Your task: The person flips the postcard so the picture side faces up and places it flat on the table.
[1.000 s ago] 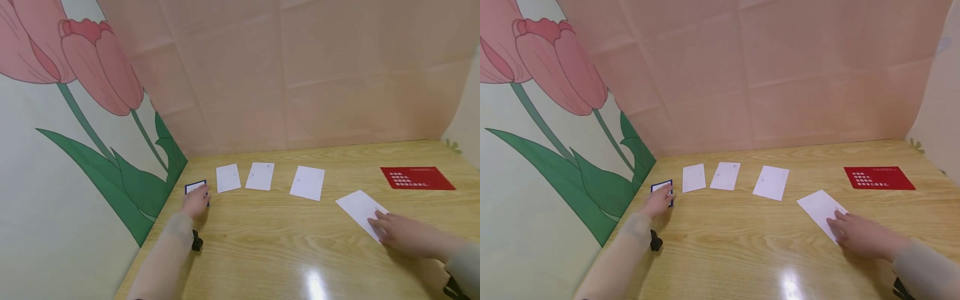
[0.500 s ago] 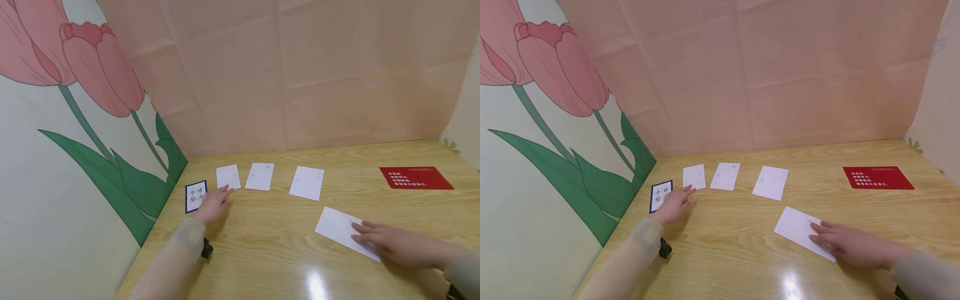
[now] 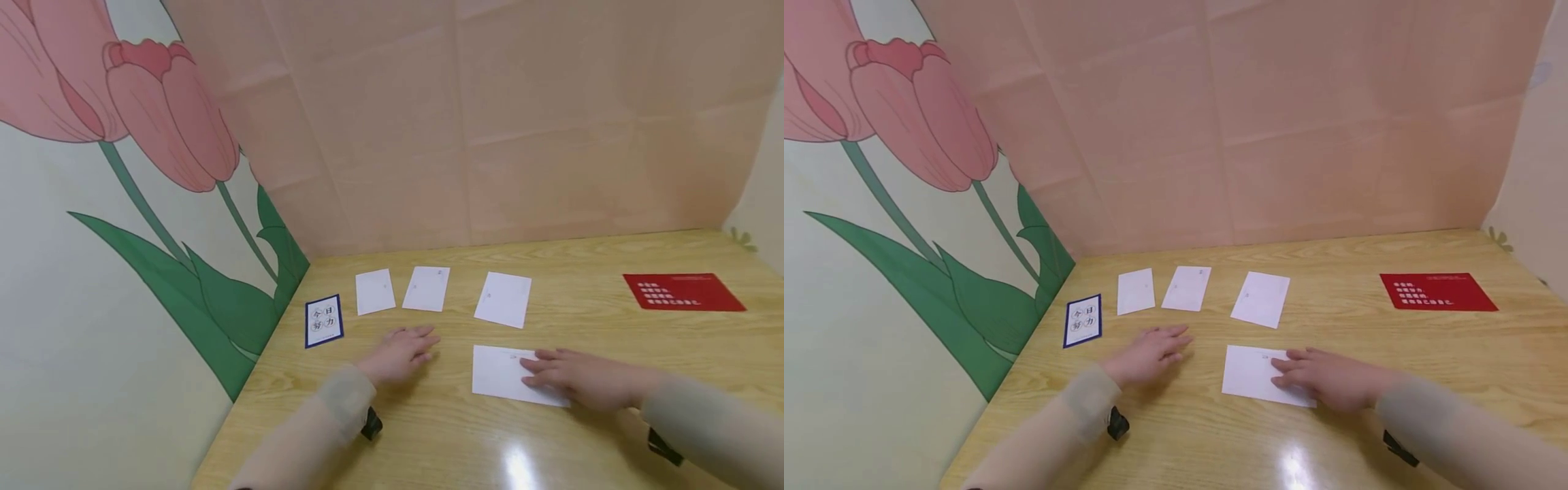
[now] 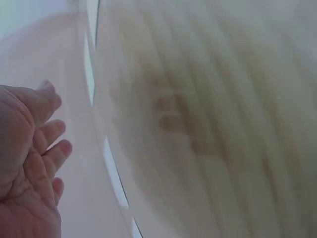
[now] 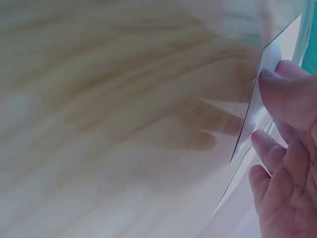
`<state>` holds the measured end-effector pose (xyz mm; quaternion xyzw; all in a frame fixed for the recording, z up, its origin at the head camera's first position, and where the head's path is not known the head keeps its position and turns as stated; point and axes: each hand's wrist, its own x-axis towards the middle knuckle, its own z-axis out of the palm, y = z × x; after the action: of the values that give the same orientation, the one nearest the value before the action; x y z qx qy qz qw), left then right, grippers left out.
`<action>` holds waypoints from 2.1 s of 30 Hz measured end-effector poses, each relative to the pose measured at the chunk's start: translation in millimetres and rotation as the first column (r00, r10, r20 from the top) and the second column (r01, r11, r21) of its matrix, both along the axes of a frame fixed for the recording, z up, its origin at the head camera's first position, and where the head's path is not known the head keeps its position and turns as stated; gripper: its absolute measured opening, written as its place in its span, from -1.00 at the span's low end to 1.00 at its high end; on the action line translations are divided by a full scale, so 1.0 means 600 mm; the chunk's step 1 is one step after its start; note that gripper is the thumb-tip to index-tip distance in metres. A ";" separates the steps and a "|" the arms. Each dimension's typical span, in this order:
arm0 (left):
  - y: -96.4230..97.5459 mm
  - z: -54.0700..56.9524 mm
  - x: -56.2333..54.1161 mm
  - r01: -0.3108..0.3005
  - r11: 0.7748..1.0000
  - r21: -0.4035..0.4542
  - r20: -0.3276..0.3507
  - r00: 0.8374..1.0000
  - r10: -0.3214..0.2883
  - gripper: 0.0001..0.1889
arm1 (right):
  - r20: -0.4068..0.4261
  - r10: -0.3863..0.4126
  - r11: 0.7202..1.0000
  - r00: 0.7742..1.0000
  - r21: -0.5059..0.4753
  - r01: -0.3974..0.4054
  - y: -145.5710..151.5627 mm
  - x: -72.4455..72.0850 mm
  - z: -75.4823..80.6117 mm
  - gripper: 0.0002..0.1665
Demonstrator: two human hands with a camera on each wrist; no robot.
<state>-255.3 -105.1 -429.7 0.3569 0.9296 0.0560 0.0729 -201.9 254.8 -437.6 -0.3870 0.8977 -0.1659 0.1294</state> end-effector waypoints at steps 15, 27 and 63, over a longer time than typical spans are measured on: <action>0.074 -0.032 0.025 0.030 0.996 -0.083 0.124 0.992 -0.019 -0.40 | 0.050 -0.038 0.998 0.998 0.059 0.035 -0.073 -0.025 0.003 -0.29; 0.087 -0.026 0.003 -0.034 0.998 -0.044 0.099 0.994 0.038 -0.57 | 0.037 -0.263 0.961 0.964 -0.082 0.265 -0.075 -0.034 -0.006 -0.72; 0.143 -0.020 -0.038 -0.422 0.895 -0.146 0.139 0.887 0.441 -0.46 | 0.170 -0.527 0.850 0.832 0.102 0.518 -0.101 -0.095 -0.001 -0.45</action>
<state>-278.3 -19.1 -441.5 0.1303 0.9777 0.0486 0.1571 -258.8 193.9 -438.2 -0.1059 0.9565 -0.2082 0.1749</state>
